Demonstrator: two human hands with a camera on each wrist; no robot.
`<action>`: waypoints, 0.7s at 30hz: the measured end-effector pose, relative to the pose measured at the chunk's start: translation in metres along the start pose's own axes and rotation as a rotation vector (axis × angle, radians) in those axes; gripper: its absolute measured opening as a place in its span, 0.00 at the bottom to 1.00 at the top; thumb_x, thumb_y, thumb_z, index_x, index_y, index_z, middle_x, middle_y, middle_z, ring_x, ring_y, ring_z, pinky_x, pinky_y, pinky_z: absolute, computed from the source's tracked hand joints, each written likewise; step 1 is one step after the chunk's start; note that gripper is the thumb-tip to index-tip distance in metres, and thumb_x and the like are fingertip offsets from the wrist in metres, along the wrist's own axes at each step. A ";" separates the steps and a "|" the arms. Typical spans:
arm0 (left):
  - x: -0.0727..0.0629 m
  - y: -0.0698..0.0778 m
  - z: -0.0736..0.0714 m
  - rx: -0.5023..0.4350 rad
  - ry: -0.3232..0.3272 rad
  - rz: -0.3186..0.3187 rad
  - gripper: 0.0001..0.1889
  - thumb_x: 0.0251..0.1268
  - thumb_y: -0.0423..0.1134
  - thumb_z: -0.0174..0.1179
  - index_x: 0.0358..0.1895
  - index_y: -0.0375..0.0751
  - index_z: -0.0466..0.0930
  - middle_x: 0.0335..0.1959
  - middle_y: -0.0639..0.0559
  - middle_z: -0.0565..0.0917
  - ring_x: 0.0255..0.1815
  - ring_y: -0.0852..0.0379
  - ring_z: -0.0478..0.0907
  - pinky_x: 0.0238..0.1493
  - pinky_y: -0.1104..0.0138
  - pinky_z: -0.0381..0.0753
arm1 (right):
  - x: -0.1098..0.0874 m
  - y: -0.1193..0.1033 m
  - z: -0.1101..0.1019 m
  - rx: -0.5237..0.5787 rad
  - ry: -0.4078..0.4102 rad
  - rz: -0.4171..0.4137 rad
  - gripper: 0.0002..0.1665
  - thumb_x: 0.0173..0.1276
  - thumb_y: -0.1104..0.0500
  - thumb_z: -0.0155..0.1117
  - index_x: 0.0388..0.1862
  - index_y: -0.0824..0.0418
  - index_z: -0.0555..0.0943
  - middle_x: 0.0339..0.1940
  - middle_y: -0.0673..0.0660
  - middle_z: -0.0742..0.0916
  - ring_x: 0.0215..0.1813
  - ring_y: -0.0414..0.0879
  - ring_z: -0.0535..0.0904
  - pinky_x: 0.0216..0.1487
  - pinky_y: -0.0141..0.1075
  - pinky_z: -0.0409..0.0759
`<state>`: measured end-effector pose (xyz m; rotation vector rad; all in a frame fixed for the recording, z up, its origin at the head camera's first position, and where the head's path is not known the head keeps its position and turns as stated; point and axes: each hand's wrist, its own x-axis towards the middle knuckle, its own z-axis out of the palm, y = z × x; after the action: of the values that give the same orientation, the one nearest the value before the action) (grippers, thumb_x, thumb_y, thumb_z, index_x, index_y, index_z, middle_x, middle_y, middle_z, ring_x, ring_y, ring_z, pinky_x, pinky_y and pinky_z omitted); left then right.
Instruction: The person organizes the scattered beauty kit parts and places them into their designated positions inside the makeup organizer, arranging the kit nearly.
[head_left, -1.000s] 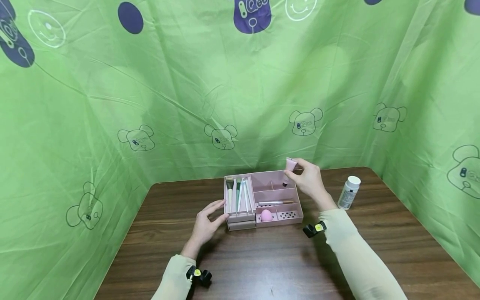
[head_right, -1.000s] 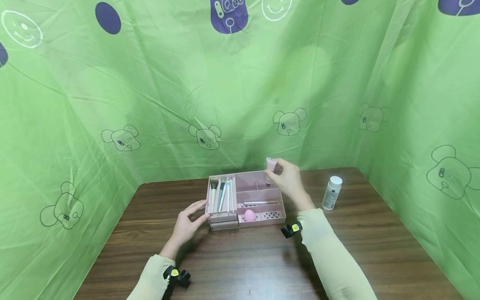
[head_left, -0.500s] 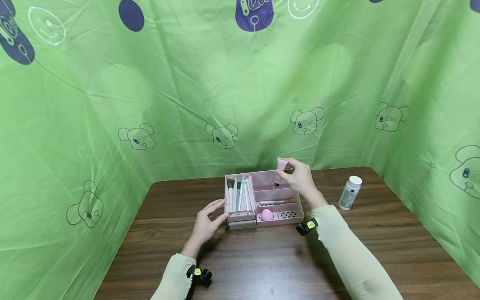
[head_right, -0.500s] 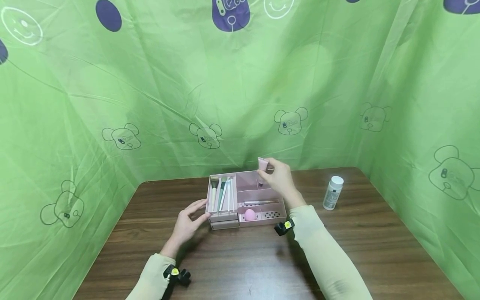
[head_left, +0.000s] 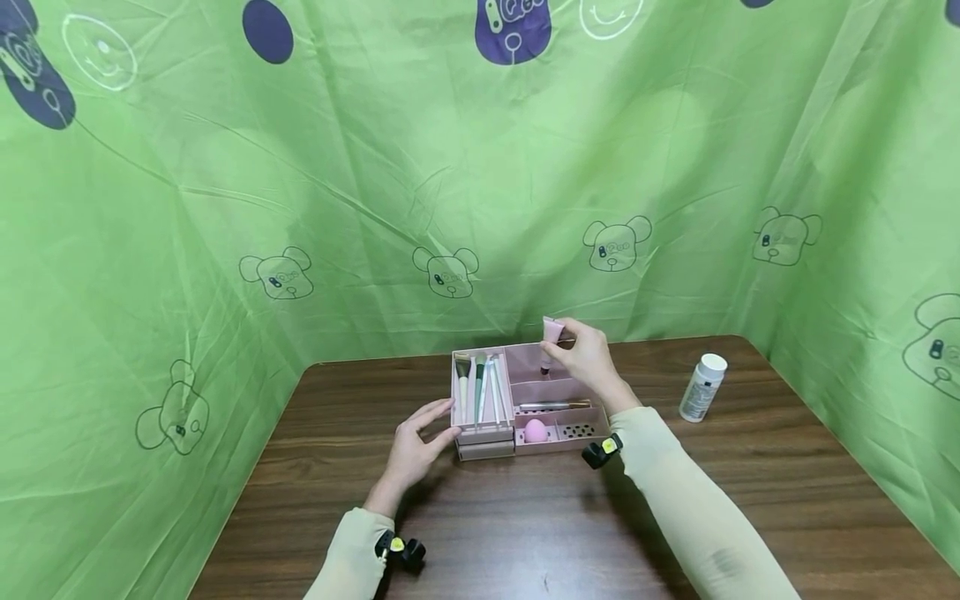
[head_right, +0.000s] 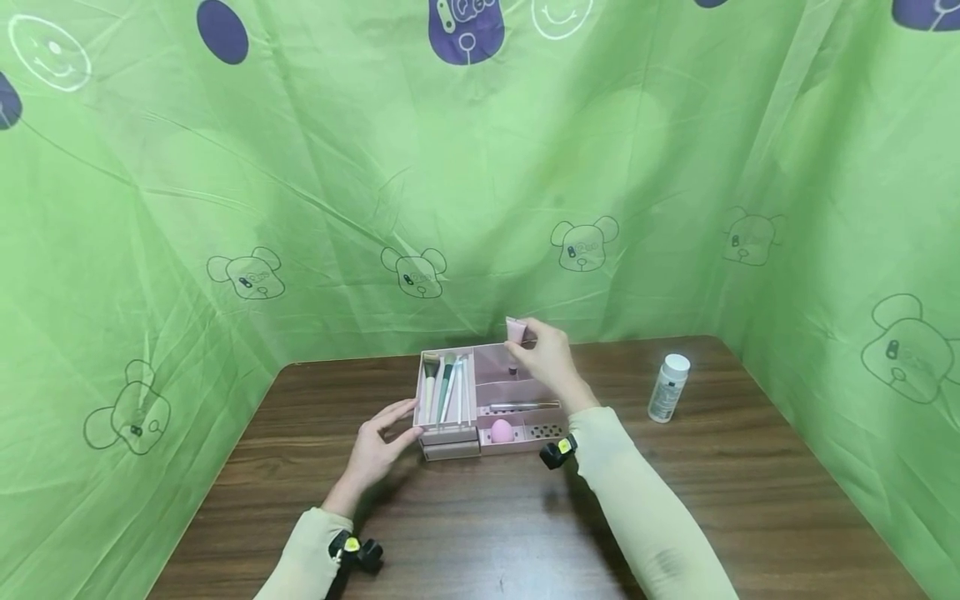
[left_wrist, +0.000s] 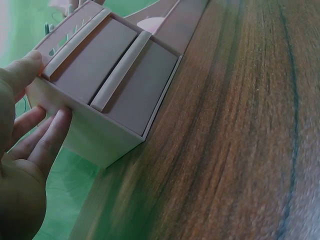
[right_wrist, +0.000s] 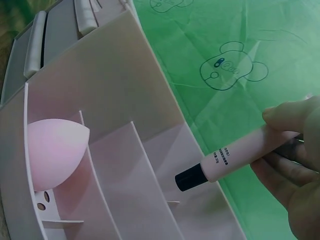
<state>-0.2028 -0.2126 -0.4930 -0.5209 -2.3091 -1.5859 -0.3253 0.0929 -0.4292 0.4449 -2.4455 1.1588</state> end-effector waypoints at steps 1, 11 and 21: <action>0.000 0.000 0.000 -0.005 0.000 -0.003 0.25 0.59 0.31 0.68 0.60 0.31 0.77 0.61 0.37 0.78 0.59 0.40 0.78 0.57 0.67 0.82 | 0.000 0.001 0.002 -0.004 -0.004 0.005 0.22 0.57 0.53 0.76 0.49 0.59 0.83 0.38 0.61 0.89 0.38 0.55 0.85 0.42 0.48 0.87; 0.000 0.001 0.000 -0.041 -0.006 -0.038 0.24 0.59 0.29 0.68 0.60 0.32 0.77 0.61 0.36 0.77 0.59 0.42 0.78 0.57 0.63 0.82 | 0.001 0.004 0.012 -0.023 -0.029 0.020 0.23 0.57 0.51 0.75 0.49 0.59 0.83 0.38 0.61 0.89 0.38 0.56 0.85 0.43 0.48 0.87; 0.001 0.000 0.000 -0.037 -0.004 -0.029 0.24 0.59 0.30 0.68 0.60 0.31 0.77 0.61 0.36 0.77 0.58 0.39 0.78 0.56 0.68 0.82 | 0.004 0.006 0.023 -0.053 -0.070 0.031 0.24 0.58 0.50 0.74 0.51 0.57 0.82 0.40 0.61 0.88 0.40 0.57 0.84 0.44 0.50 0.86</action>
<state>-0.2032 -0.2124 -0.4924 -0.5017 -2.3040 -1.6444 -0.3365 0.0783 -0.4443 0.4398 -2.5450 1.1050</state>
